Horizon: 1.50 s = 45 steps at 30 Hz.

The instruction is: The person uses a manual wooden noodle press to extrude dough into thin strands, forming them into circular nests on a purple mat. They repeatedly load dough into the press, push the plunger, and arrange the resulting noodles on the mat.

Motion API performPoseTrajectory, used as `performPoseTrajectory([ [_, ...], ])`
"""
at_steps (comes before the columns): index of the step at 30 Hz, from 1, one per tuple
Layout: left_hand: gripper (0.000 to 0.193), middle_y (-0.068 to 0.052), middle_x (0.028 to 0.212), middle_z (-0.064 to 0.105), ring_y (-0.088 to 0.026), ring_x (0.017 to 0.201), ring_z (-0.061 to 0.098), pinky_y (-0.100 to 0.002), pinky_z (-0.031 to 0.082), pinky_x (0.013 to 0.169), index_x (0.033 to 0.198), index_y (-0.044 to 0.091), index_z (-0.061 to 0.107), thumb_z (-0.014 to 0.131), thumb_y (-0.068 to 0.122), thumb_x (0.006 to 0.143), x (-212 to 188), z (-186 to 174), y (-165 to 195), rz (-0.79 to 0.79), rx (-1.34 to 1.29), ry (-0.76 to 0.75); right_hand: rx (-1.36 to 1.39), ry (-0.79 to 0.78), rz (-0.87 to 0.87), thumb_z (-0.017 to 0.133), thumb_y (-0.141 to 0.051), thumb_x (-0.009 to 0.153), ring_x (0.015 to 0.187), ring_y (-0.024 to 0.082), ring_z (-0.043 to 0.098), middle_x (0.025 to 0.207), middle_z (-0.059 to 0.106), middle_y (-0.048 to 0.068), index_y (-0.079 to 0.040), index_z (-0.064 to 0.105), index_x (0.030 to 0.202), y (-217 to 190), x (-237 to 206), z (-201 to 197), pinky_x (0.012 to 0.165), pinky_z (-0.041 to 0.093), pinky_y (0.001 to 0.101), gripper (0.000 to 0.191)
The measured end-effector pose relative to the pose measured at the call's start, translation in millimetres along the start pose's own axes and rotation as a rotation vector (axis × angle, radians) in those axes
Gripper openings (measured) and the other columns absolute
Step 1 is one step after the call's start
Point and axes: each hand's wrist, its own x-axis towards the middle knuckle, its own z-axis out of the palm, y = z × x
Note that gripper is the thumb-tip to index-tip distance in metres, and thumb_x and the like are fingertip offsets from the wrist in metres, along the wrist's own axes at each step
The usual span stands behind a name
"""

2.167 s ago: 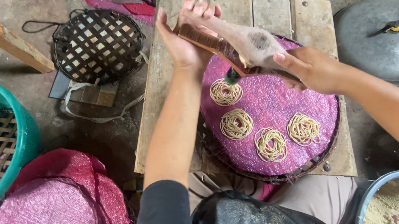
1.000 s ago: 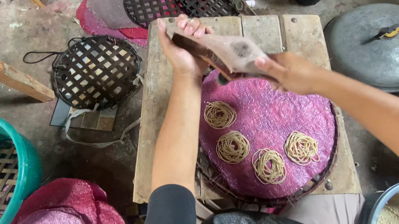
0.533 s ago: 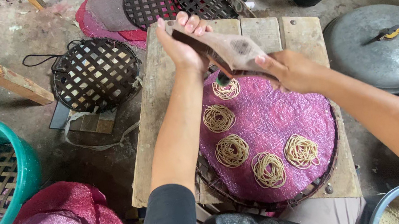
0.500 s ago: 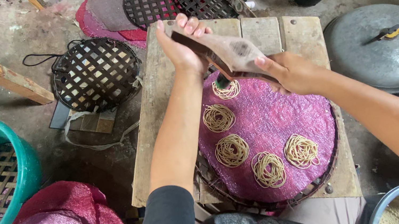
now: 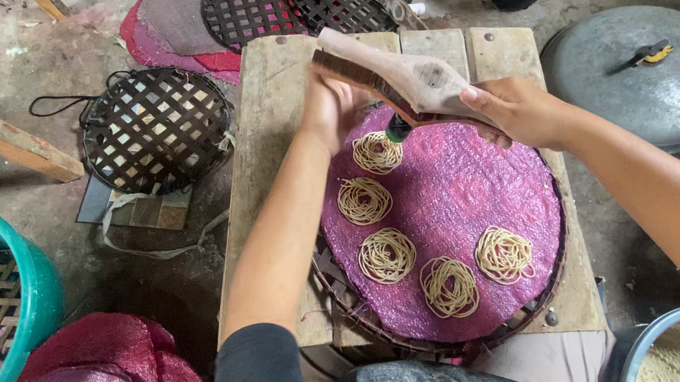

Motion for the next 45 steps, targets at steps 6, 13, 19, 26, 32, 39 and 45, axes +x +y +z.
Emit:
performPoseTrajectory([
  [6, 0.099, -0.013, 0.105, 0.074, -0.019, 0.060, 0.036, -0.038, 0.027, 0.056, 0.158, 0.013, 0.040, 0.013, 0.084, 0.094, -6, -17, -34, -0.260, 0.429, 0.018, 0.064, 0.062, -0.022, 0.040, -0.051, 0.105, 0.059, 0.015, 0.054, 0.070, 0.057, 0.007, -0.002, 0.065, 0.126, 9, 2, 5, 0.055, 0.050, 0.0339, 0.059],
  [13, 0.082, -0.006, 0.117, 0.071, -0.014, 0.090, 0.049, -0.036, 0.037, 0.083, 0.155, 0.010, 0.041, 0.025, 0.071, 0.103, -53, -12, -21, 0.069, 1.485, 0.142, 0.158, 0.201, -0.054, 0.040, -0.048, 0.107, 0.057, 0.013, 0.053, 0.072, 0.058, 0.005, -0.003, 0.061, 0.134, 23, 6, 10, 0.056, 0.049, 0.0315, 0.057],
  [19, 0.066, -0.006, 0.115, 0.073, -0.023, 0.109, 0.066, -0.042, 0.048, 0.105, 0.147, 0.014, 0.052, 0.039, 0.059, 0.100, -82, 40, 4, 0.183, 0.347, -0.046, 0.309, -0.037, 0.044, 0.033, -0.055, 0.107, 0.062, 0.014, 0.055, 0.076, 0.062, 0.007, 0.002, 0.065, 0.121, 51, -43, 19, 0.058, 0.049, 0.0309, 0.067],
  [26, 0.053, 0.000, 0.072, 0.049, -0.017, 0.071, 0.049, -0.040, 0.047, 0.087, 0.083, 0.013, 0.054, 0.046, 0.060, 0.104, -80, 69, -42, 0.283, -0.848, -0.202, 0.105, -0.113, 0.225, 0.037, -0.061, 0.103, 0.072, 0.020, 0.064, 0.082, 0.070, 0.008, 0.003, 0.069, 0.114, 38, -105, 18, 0.068, 0.051, 0.0388, 0.072],
  [32, 0.054, 0.003, 0.061, 0.039, -0.015, 0.057, 0.040, -0.037, 0.042, 0.074, 0.072, 0.017, 0.043, 0.036, 0.060, 0.102, -71, 45, -50, 0.338, -0.848, -0.126, -0.200, 0.041, 0.038, 0.037, -0.057, 0.101, 0.066, 0.024, 0.066, 0.068, 0.065, 0.015, -0.010, 0.069, 0.131, -1, -115, 45, 0.069, 0.054, 0.0425, 0.064],
  [39, 0.048, 0.003, 0.057, 0.035, -0.015, 0.054, 0.034, -0.036, 0.037, 0.066, 0.067, 0.017, 0.039, 0.032, 0.055, 0.097, -74, 63, -71, 0.228, -0.898, 0.081, -0.250, -0.045, 0.217, 0.036, -0.056, 0.102, 0.069, 0.023, 0.071, 0.069, 0.068, 0.015, -0.014, 0.064, 0.135, 1, -129, 25, 0.071, 0.058, 0.0432, 0.060],
  [45, 0.049, 0.004, 0.056, 0.033, -0.014, 0.052, 0.032, -0.036, 0.035, 0.063, 0.067, 0.018, 0.039, 0.032, 0.055, 0.097, -60, 64, -45, 0.315, -0.804, 0.039, -0.270, 0.065, 0.095, 0.036, -0.052, 0.104, 0.069, 0.026, 0.069, 0.067, 0.065, 0.016, -0.015, 0.065, 0.137, -4, -121, 34, 0.075, 0.053, 0.0444, 0.057],
])
